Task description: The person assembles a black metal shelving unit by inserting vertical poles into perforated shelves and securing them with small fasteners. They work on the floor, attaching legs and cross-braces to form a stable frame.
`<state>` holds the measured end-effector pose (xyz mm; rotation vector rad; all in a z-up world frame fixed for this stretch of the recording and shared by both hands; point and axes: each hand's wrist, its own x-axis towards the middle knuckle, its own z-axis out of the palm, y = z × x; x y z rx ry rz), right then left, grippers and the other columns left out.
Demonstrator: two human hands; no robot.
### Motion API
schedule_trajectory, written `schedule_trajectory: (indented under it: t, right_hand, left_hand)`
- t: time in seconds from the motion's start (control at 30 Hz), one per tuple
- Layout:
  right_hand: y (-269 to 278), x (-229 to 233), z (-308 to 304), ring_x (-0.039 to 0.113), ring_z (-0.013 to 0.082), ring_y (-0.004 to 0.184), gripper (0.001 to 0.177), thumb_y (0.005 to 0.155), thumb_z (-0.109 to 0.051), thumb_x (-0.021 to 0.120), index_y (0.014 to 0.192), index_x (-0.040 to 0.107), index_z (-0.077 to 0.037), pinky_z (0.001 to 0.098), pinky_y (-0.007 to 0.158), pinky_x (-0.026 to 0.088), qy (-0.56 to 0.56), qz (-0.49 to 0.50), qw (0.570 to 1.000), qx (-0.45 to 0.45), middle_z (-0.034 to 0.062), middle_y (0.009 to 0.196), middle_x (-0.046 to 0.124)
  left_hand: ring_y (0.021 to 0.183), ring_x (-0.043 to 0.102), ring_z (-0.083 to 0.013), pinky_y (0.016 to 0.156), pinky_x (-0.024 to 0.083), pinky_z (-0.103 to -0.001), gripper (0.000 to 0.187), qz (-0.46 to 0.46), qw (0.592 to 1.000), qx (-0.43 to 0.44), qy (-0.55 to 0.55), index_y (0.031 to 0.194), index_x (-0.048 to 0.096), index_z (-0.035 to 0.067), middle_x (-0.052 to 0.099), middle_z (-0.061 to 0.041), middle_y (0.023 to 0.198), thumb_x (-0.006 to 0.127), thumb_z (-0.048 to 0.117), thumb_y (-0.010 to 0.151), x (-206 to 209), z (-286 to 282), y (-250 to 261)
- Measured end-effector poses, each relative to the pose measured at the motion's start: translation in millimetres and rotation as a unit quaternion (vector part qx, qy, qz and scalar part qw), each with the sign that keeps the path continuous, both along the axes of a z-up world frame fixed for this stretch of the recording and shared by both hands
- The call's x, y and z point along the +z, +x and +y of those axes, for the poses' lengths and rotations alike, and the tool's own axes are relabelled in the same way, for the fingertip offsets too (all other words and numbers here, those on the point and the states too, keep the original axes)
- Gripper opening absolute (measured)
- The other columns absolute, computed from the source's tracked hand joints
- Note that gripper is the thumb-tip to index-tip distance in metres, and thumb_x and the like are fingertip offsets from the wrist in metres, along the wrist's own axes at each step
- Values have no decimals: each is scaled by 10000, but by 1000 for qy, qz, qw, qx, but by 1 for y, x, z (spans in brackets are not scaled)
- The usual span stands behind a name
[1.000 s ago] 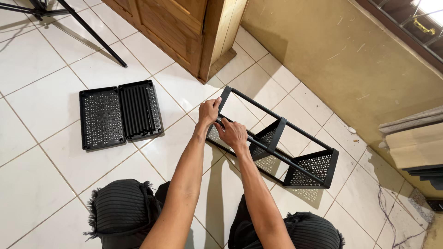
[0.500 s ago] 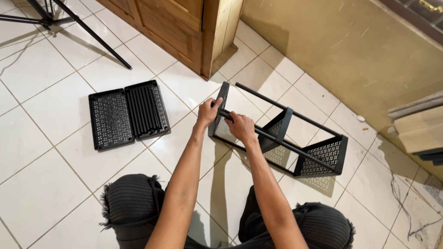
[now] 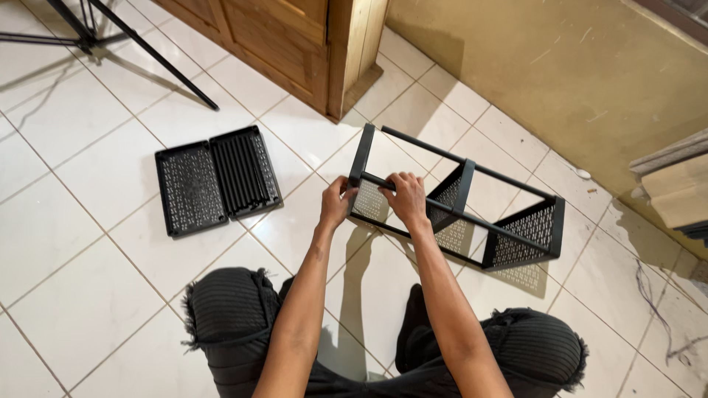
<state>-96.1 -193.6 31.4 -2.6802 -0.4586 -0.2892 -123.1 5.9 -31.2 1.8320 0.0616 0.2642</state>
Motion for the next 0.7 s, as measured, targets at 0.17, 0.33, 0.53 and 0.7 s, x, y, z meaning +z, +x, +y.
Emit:
schedule_trajectory:
  t: [0.17, 0.33, 0.53, 0.7]
  right_hand:
    - [-7, 23, 0, 546, 279, 1052, 334, 779, -300, 846, 1030, 746, -103, 423, 967, 406, -3, -119, 992, 28, 125, 1054, 662]
    - [-12, 41, 11, 614, 253, 912, 233, 893, -302, 778, 1005, 723, -105, 373, 850, 497, 20, -101, 995, 14, 124, 965, 690]
    - [-27, 24, 16, 714, 292, 844, 504, 791, -451, 814, 1069, 698, -47, 419, 756, 565, -6, 192, 980, 58, 169, 899, 741]
    - [-37, -3, 10, 732, 300, 1019, 615, 717, -598, 832, 1107, 748, -130, 402, 907, 542, -156, 375, 910, 80, 127, 1078, 762]
  left_hand:
    - [849, 734, -243, 753, 570, -370, 207, -11, 1000, -17, -21, 1047, 650, 1, 749, -135, 947, 739, 132, 914, 29, -8, -6]
    - [805, 709, -282, 724, 538, -393, 239, -55, 998, -20, -2, 1042, 650, -8, 732, -158, 923, 744, 185, 935, 58, -15, -2]
    - [788, 670, -330, 714, 526, -405, 303, -109, 993, -15, 35, 1083, 639, -12, 712, -188, 935, 764, 209, 917, 90, -24, 22]
    - [722, 678, -256, 682, 535, -378, 291, -42, 998, -23, 35, 1077, 636, 7, 731, -157, 919, 760, 217, 916, 96, -24, 44]
